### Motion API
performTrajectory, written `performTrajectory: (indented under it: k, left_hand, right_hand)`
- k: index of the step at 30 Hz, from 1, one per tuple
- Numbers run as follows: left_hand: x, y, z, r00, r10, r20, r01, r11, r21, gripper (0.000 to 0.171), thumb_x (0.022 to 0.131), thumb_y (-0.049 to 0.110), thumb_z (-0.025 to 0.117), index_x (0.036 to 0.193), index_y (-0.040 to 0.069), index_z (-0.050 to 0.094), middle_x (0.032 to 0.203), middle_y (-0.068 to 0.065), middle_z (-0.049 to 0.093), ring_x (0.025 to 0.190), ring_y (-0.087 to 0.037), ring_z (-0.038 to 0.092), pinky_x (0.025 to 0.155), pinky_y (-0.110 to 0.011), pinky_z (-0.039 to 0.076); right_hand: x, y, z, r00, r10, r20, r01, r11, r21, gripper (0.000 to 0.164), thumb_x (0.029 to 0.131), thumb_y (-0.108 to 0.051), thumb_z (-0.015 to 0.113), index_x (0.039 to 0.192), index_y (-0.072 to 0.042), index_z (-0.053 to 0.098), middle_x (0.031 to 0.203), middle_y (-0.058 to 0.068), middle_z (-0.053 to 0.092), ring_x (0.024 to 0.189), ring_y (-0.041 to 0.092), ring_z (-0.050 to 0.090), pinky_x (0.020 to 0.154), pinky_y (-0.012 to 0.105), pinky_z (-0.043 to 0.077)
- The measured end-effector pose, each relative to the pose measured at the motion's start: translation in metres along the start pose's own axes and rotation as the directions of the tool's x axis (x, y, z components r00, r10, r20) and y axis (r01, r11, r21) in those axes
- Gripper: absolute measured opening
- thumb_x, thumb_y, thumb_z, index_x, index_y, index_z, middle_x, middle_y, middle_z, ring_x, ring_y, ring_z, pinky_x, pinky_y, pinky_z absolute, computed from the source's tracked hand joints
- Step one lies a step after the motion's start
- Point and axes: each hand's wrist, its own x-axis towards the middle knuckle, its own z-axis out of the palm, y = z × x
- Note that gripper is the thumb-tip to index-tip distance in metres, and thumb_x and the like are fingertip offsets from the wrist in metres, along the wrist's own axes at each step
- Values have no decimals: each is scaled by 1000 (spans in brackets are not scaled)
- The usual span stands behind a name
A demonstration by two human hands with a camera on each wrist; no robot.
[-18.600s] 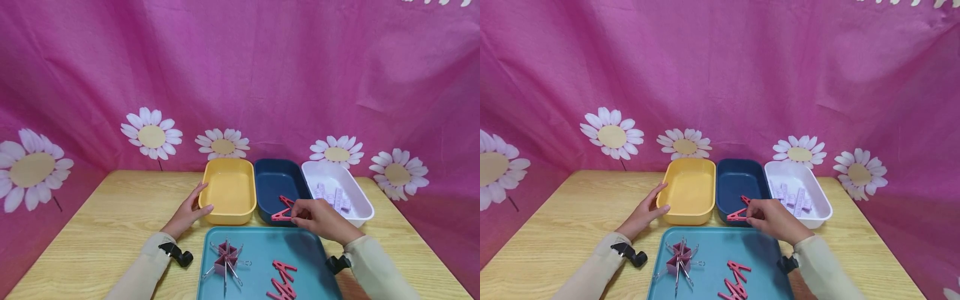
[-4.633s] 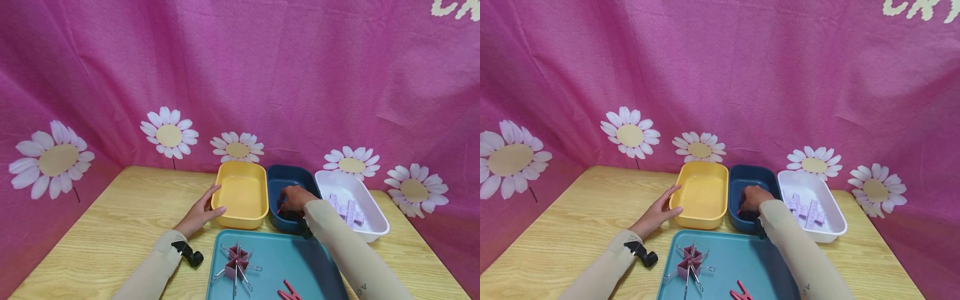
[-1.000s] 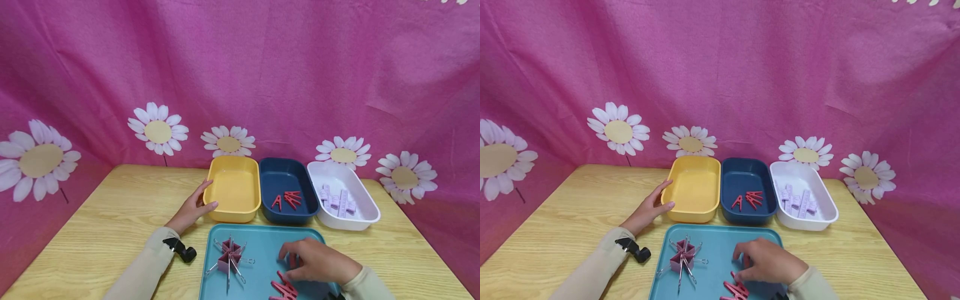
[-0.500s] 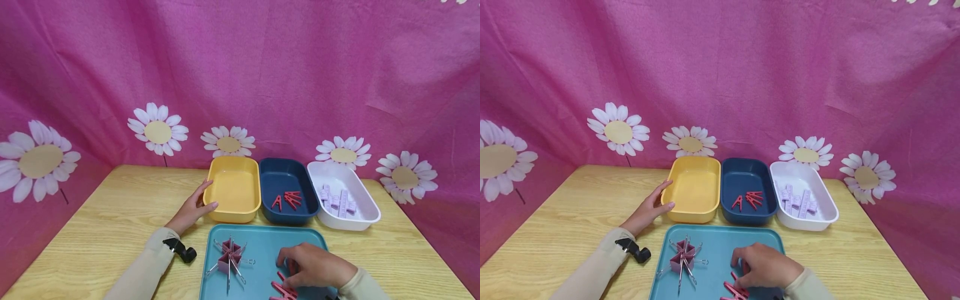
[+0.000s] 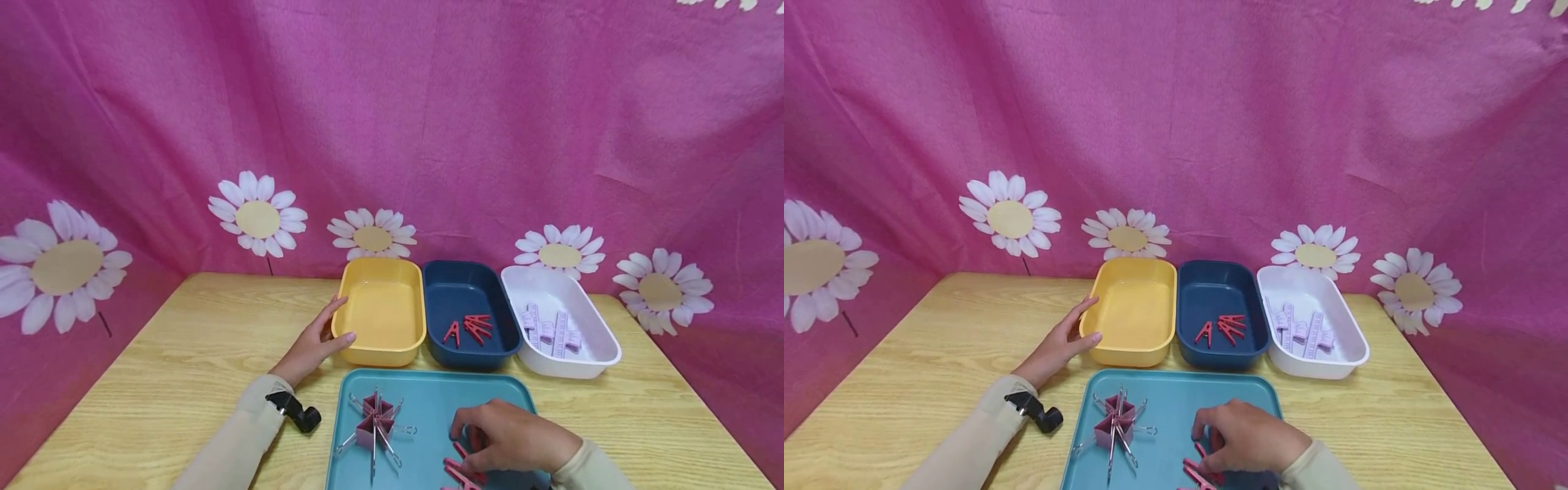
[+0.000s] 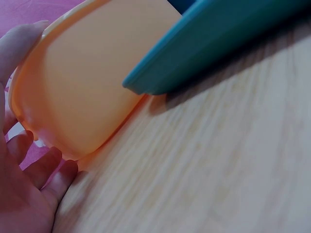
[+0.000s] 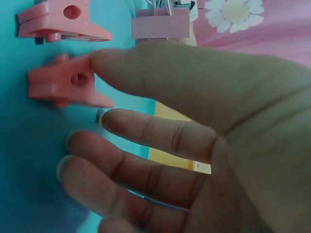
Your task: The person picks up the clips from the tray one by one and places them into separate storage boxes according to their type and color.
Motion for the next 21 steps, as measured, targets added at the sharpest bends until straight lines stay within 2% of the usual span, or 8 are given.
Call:
performTrajectory:
  k: [5,21]
  left_hand:
    - [0,0,0,1000,3,0,-3,1000,-4,72,91,30,68,151,32,28,162,4,4,143,-23,26,111,-38,31]
    - [0,-2,-1,1000,5,4,-5,1000,-9,73,90,34,69,151,35,28,162,3,4,143,-24,26,111,-39,31]
  right_hand:
    - [0,0,-1,1000,10,-1,-10,1000,0,18,83,-21,75,98,-23,65,69,-13,58,63,1,53,56,21,45]
    - [3,-3,2,1000,27,-8,-27,999,-37,20,83,-22,75,101,-23,66,69,-14,56,63,1,52,56,20,45]
